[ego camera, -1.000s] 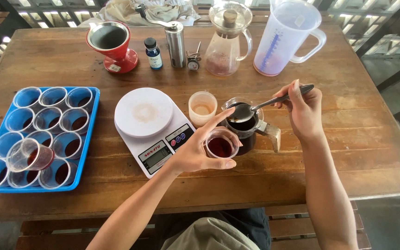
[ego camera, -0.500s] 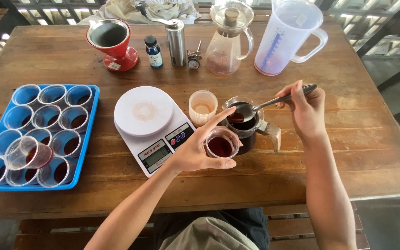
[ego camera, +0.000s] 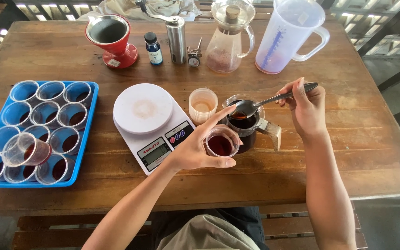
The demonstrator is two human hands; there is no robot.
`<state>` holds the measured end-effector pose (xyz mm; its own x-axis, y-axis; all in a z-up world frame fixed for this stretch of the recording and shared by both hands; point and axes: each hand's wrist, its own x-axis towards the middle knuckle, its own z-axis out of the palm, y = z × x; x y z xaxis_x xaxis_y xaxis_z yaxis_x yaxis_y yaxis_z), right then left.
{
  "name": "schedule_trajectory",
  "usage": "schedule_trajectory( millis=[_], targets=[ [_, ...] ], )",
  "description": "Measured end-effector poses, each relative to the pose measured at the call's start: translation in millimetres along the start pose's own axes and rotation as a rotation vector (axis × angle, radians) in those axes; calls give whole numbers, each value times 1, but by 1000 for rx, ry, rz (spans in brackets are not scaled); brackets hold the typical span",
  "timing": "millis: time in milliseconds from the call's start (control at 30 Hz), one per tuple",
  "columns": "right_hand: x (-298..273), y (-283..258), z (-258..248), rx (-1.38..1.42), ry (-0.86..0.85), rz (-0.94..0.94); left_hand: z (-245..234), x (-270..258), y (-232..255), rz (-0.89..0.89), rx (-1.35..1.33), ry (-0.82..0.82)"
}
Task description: Preparing beverage samples by pouring liquid into a beaker and then spooning it into small sample cups on a tray.
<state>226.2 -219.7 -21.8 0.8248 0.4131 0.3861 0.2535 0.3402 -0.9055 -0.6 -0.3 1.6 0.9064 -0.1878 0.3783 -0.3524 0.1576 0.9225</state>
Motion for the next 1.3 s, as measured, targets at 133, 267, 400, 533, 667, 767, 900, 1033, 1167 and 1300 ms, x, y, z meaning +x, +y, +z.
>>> schedule_trajectory(
  millis=[133,267,400,533,667,767,900,1033,1167,1300],
  targets=[
    [-2,-7,8,28,16,-4,0,-1,0,4,6,2],
    [-5,-10,7,136,48,-3,1,-1,-2,1,-20,16],
    [-9,-33,17,229,-89,-40,3,-2,18,-52,-6,-8],
    [-15,-27,17,168,-156,-101,4,-4,18,-33,-19,6],
    [-24,-32,23,38,-288,-172,4,-4,21,-79,-44,30],
    [-24,-40,29,-53,-417,-202,4,-4,20,-74,-64,29],
    [-24,-42,30,-153,-516,-301,3,-5,19,-61,-51,13],
    [-22,-39,28,-154,-561,-340,2,-6,17,-58,-57,9],
    [-20,-38,25,-117,-543,-353,1,-6,18,-53,-62,1],
    [-22,-34,25,-147,-433,-389,0,-7,18,-44,-74,-9]
  ],
)
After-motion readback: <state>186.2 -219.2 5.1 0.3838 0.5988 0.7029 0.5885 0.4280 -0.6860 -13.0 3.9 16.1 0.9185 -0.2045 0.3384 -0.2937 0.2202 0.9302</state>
